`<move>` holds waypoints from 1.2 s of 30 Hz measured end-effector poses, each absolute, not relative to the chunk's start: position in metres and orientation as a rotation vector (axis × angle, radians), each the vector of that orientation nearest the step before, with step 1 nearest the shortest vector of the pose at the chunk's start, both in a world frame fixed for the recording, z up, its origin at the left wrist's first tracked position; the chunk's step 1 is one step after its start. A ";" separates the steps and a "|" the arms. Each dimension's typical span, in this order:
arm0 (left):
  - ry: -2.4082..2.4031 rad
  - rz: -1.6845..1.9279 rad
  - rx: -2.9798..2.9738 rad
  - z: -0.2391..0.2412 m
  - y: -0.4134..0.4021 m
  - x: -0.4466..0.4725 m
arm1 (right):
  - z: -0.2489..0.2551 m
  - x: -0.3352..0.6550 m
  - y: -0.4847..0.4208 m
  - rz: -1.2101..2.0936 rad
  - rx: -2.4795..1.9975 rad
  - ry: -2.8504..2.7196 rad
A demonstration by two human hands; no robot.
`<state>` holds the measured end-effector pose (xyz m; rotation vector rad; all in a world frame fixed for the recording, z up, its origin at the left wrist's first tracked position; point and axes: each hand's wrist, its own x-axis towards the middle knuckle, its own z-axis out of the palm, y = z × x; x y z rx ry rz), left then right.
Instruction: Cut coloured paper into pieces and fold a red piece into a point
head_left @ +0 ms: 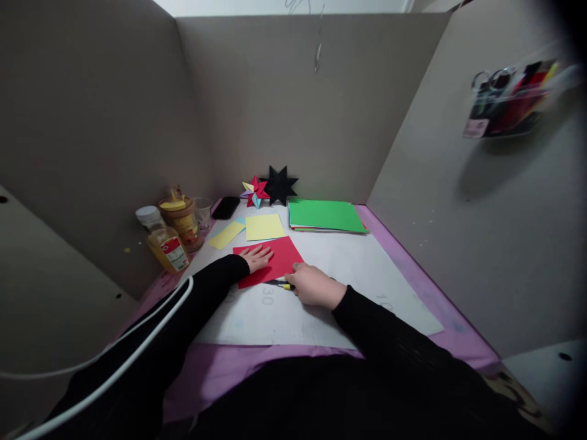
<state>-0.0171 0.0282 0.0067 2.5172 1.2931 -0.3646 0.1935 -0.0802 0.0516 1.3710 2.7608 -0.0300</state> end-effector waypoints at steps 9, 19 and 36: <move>1.274 -0.334 2.516 0.006 0.028 -0.019 | 0.051 0.149 -0.085 0.001 1.288 2.837; 1.237 0.129 2.402 -0.009 0.035 -0.035 | 0.078 0.176 -0.074 -0.510 0.622 2.901; 1.287 0.689 2.245 -0.007 0.043 -0.081 | 0.019 0.244 -0.008 -1.491 2.539 2.520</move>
